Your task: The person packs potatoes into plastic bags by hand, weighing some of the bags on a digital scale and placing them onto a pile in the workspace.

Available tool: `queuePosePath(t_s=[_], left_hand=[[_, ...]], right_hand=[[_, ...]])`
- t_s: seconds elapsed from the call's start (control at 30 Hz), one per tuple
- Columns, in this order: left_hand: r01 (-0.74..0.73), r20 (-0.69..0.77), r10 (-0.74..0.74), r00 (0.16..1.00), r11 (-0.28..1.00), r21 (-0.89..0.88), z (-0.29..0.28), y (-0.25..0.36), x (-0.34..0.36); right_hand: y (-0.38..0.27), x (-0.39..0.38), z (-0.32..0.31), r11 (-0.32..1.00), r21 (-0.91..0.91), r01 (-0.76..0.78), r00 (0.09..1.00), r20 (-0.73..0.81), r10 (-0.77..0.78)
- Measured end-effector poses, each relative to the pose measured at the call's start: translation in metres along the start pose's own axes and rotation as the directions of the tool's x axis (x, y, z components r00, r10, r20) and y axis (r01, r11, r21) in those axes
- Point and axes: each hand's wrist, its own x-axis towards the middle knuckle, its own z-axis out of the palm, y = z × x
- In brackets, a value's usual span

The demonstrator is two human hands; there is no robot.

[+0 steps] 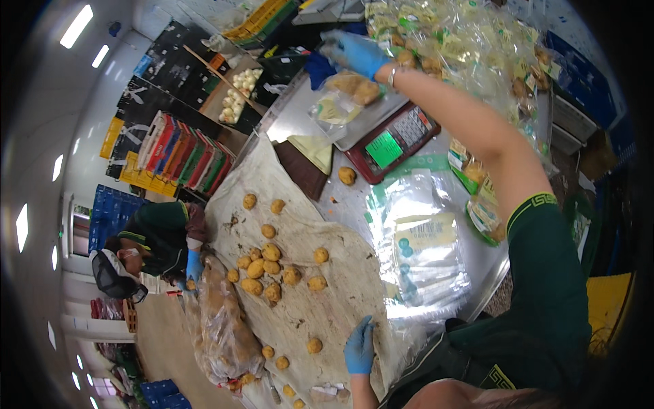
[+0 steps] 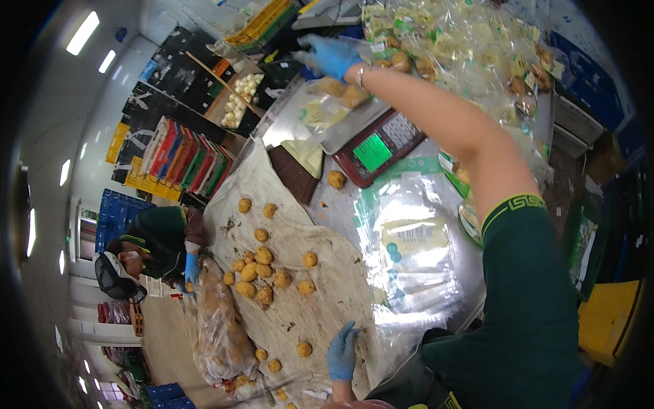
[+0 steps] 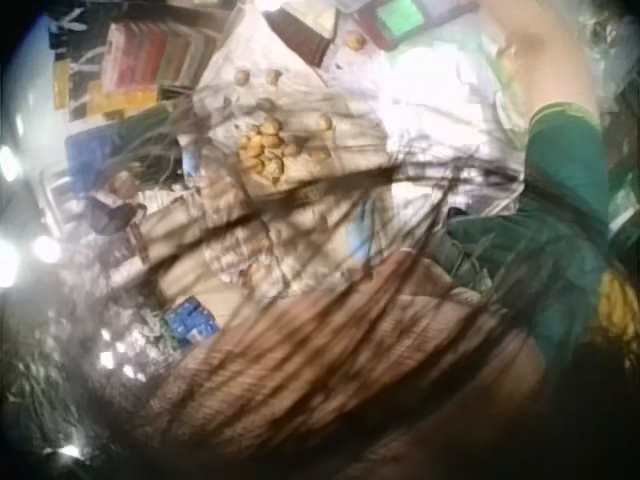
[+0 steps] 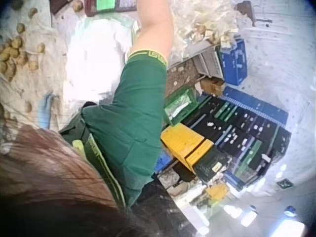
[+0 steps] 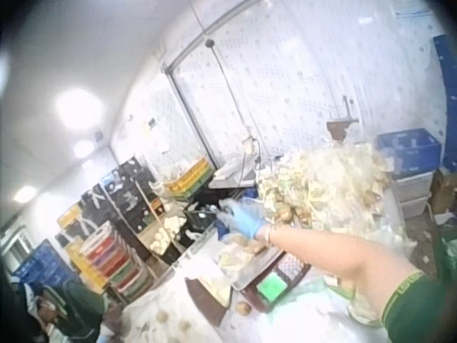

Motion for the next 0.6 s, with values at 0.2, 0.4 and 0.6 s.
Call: queuePosePath(t_s=[0.2,0.4,0.6], left_hand=[[-0.014,0.017,0.016,1.000,0.996,-0.084,0.022,0.012,0.006],[-0.048,0.106,0.044,0.993,0.998,0.032,0.026,0.026,0.001],[-0.008,0.047,0.005,0.999,0.998,0.060,0.023,0.015,-0.004]], right_hand=[[-0.001,-0.023,-0.023,0.875,-0.425,0.233,0.967,0.193,-0.164],[0.049,-0.040,0.009,0.568,-0.667,0.483,0.859,0.487,-0.158],[0.063,-0.082,0.074,0.515,-0.439,0.737,0.661,0.629,-0.410]])
